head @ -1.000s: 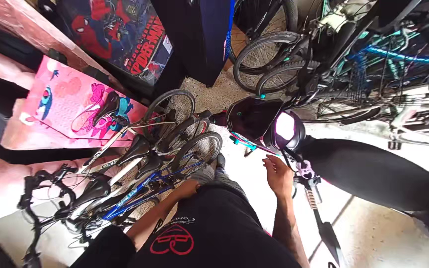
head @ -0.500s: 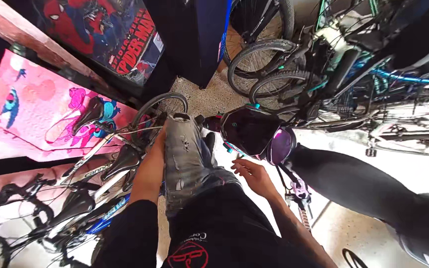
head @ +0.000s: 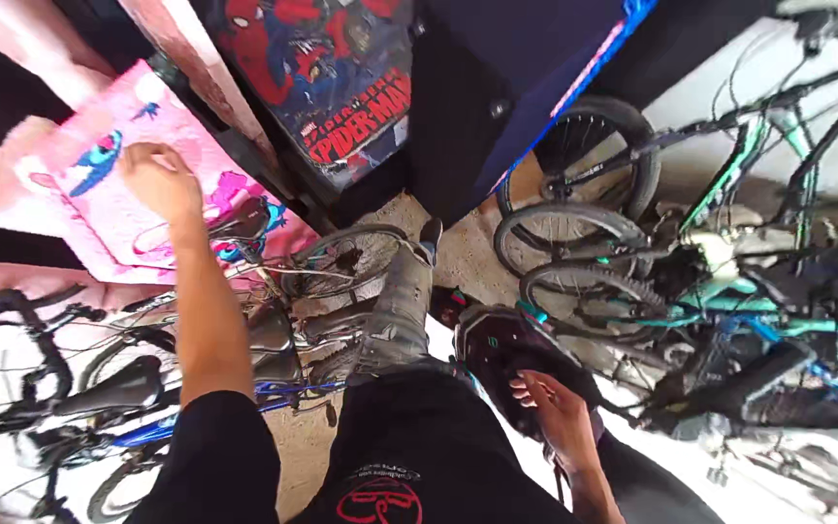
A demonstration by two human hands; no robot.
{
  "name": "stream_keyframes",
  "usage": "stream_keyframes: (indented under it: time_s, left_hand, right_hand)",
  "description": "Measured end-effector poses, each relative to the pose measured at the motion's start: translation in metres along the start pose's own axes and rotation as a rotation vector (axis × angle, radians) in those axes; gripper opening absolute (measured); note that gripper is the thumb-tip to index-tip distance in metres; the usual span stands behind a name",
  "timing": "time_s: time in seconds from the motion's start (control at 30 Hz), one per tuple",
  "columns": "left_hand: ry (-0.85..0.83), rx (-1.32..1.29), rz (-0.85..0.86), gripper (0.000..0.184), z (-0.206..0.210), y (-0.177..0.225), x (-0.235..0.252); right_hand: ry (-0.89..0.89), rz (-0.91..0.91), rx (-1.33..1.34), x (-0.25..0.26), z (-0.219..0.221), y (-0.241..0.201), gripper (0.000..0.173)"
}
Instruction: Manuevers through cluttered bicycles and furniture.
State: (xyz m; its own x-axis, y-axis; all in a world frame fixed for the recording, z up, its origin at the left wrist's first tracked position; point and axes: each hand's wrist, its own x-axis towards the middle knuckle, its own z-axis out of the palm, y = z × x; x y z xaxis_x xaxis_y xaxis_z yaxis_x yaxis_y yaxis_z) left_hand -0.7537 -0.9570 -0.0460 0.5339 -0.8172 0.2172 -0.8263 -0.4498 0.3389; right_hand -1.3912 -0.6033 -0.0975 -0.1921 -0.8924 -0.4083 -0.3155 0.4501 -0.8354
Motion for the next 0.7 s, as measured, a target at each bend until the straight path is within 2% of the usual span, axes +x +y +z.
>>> stream_keyframes:
  time_s: [0.03, 0.07, 0.13, 0.2, 0.23, 0.3, 0.37, 0.43, 0.5, 0.57, 0.63, 0.7]
  left_hand:
    - [0.054, 0.027, -0.096, 0.063, -0.013, -0.035, 0.028]
    - [0.027, 0.021, -0.179, 0.073, -0.019, -0.063, 0.053]
    - [-0.154, -0.036, -0.278, 0.084, -0.002, -0.100, 0.087]
    - [-0.307, -0.071, -0.306, 0.085, 0.038, -0.101, 0.115]
    - [-0.332, -0.066, -0.334, 0.086, 0.066, -0.093, 0.124]
    - [-0.233, -0.031, -0.439, 0.103, 0.128, -0.078, 0.146]
    - [-0.045, 0.096, -0.552, 0.124, 0.177, -0.074, 0.164]
    - [0.047, 0.188, -0.629, 0.125, 0.194, -0.074, 0.166]
    - [0.072, 0.224, -0.650, 0.118, 0.190, -0.074, 0.168]
    - [0.081, 0.246, -0.652, 0.113, 0.186, -0.075, 0.169]
    - [0.086, 0.252, -0.646, 0.110, 0.185, -0.072, 0.174]
    - [0.093, 0.244, -0.637, 0.106, 0.186, -0.075, 0.177]
  right_hand:
    - [0.005, -0.053, 0.010, 0.032, 0.005, -0.026, 0.028]
    - [0.009, -0.112, 0.026, 0.068, 0.012, -0.054, 0.028]
    - [-0.004, -0.238, 0.042, 0.153, 0.030, -0.116, 0.029]
    - [-0.033, -0.390, -0.006, 0.248, 0.052, -0.181, 0.029]
    - [-0.048, -0.468, -0.060, 0.298, 0.061, -0.213, 0.029]
    - [-0.030, -0.613, -0.202, 0.406, 0.080, -0.273, 0.029]
    - [0.046, -0.720, -0.365, 0.510, 0.099, -0.324, 0.031]
    - [0.098, -0.799, -0.534, 0.609, 0.116, -0.365, 0.041]
    - [0.105, -0.843, -0.679, 0.704, 0.137, -0.390, 0.061]
    - [0.111, -0.834, -0.793, 0.777, 0.156, -0.398, 0.082]
    - [0.157, -0.826, -0.854, 0.817, 0.172, -0.397, 0.091]
    - [0.192, -0.821, -0.957, 0.825, 0.182, -0.396, 0.092]
